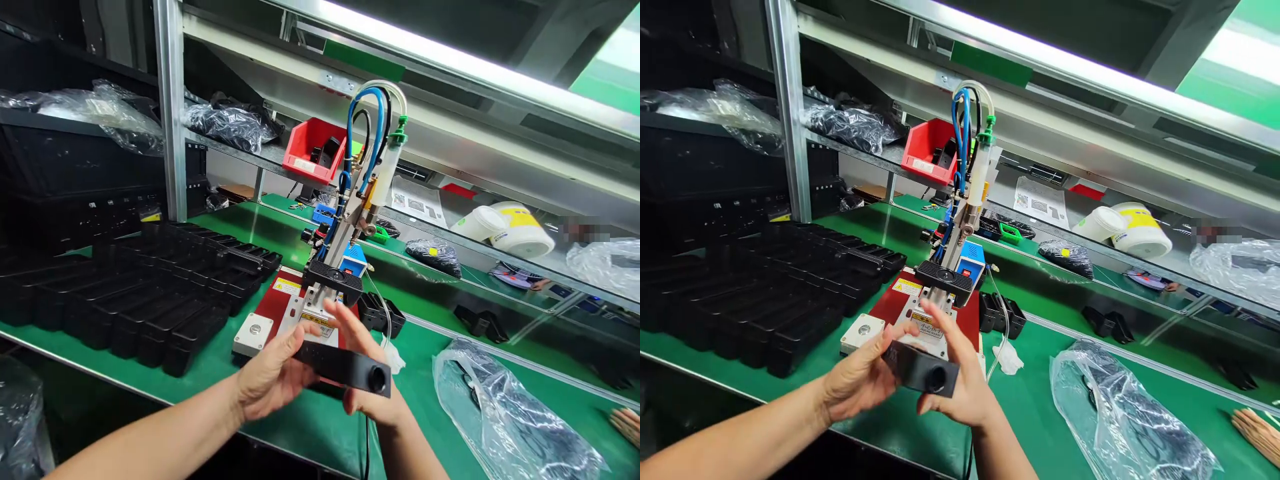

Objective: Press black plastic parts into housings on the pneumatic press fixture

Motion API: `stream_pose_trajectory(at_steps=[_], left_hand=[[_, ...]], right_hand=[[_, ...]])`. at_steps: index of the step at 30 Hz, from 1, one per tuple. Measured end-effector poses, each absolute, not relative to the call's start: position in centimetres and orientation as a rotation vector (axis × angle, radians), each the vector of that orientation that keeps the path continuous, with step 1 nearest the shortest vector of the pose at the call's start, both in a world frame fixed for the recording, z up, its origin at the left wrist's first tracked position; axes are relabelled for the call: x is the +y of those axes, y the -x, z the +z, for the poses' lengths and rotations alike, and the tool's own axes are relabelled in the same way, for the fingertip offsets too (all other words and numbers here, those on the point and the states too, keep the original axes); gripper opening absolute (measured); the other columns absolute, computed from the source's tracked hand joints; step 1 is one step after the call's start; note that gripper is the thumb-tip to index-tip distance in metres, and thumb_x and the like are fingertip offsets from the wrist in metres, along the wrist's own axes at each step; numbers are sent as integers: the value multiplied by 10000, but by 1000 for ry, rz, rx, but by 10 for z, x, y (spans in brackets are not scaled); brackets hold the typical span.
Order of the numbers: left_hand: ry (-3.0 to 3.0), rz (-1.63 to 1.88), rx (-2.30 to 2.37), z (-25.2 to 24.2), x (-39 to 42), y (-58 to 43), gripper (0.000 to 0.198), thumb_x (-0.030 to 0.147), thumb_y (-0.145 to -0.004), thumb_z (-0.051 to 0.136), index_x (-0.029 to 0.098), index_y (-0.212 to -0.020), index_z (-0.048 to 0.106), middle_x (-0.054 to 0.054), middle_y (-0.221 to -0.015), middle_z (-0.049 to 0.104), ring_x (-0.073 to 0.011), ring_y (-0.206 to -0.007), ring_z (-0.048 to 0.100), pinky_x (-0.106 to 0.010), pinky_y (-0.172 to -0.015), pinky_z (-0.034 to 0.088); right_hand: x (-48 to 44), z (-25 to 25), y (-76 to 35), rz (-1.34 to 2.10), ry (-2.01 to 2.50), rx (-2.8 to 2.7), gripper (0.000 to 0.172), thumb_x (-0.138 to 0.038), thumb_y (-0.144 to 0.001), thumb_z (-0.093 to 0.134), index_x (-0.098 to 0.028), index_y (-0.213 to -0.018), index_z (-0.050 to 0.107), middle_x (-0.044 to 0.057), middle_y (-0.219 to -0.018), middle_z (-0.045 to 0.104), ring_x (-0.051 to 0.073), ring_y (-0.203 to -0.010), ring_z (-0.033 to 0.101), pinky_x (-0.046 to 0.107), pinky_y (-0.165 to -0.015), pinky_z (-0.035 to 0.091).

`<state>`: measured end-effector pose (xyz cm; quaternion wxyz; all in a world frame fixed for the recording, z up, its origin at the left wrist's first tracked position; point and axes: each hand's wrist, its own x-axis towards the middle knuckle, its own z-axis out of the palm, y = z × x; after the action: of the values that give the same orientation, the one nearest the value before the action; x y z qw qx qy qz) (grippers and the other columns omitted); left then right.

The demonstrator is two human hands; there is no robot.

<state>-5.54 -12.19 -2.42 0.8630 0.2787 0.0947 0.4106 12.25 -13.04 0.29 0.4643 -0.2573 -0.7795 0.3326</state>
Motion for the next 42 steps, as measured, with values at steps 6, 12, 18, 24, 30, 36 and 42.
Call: stream_pose_trajectory(at_steps=[6,12,18,24,30,36,42], left_hand=[[-375,582,-15,-32,-145,37,446,444,-656,833,152,-973,720,-30,-845,679,-118,-740,601,-203,-719,453],[-654,481,107,-41,-138,37,529,644,-669,727,153,-863,696,-17,-672,606,-115,-572,540,-218,-568,450],[-1444,1201,623,-2,-104,79,330,496,-862,601,183,-964,618,-56,-953,653,-183,-917,606,-305,-854,485],[-2164,1378,541,9,-95,82,385,370,-861,626,214,-1205,555,-89,-1169,637,-219,-1055,614,-335,-924,498],[-2283,1755,716,22,-58,52,188,263,-925,508,179,-1080,574,-61,-1011,663,-164,-953,624,-285,-860,496],[-2283,1593,971,46,8,33,313,378,-948,401,169,-942,633,-69,-915,677,-208,-895,608,-343,-824,470],[-2068,1475,863,31,22,31,403,425,-940,374,153,-992,666,-79,-1011,699,-197,-955,630,-307,-872,467]], right_hand=[[-135,14,-116,958,461,-2181,630,-436,-732,793,-398,-1316,562,33,-1410,529,273,-1323,466,448,-1134,341],[-142,12,-116,1169,477,-2045,633,-487,-537,896,-362,-1118,676,38,-1332,581,279,-1261,519,398,-1028,455],[-134,31,-144,635,861,-1976,582,-473,-658,840,-289,-1161,613,46,-1089,670,230,-1009,633,356,-889,517],[-128,43,-145,153,988,-2200,477,-403,-805,738,-254,-1227,573,72,-1127,631,218,-1030,595,337,-870,512],[-96,51,-144,29,959,-2085,472,-413,-821,717,-246,-1234,563,86,-1162,633,234,-1075,590,380,-917,498],[-34,54,-156,52,1035,-1963,422,-435,-827,686,-193,-1168,630,95,-1110,664,236,-1039,621,404,-933,496],[-25,42,-156,96,1040,-1974,407,-424,-897,594,-188,-1229,614,110,-1209,643,225,-1133,589,403,-998,466]])
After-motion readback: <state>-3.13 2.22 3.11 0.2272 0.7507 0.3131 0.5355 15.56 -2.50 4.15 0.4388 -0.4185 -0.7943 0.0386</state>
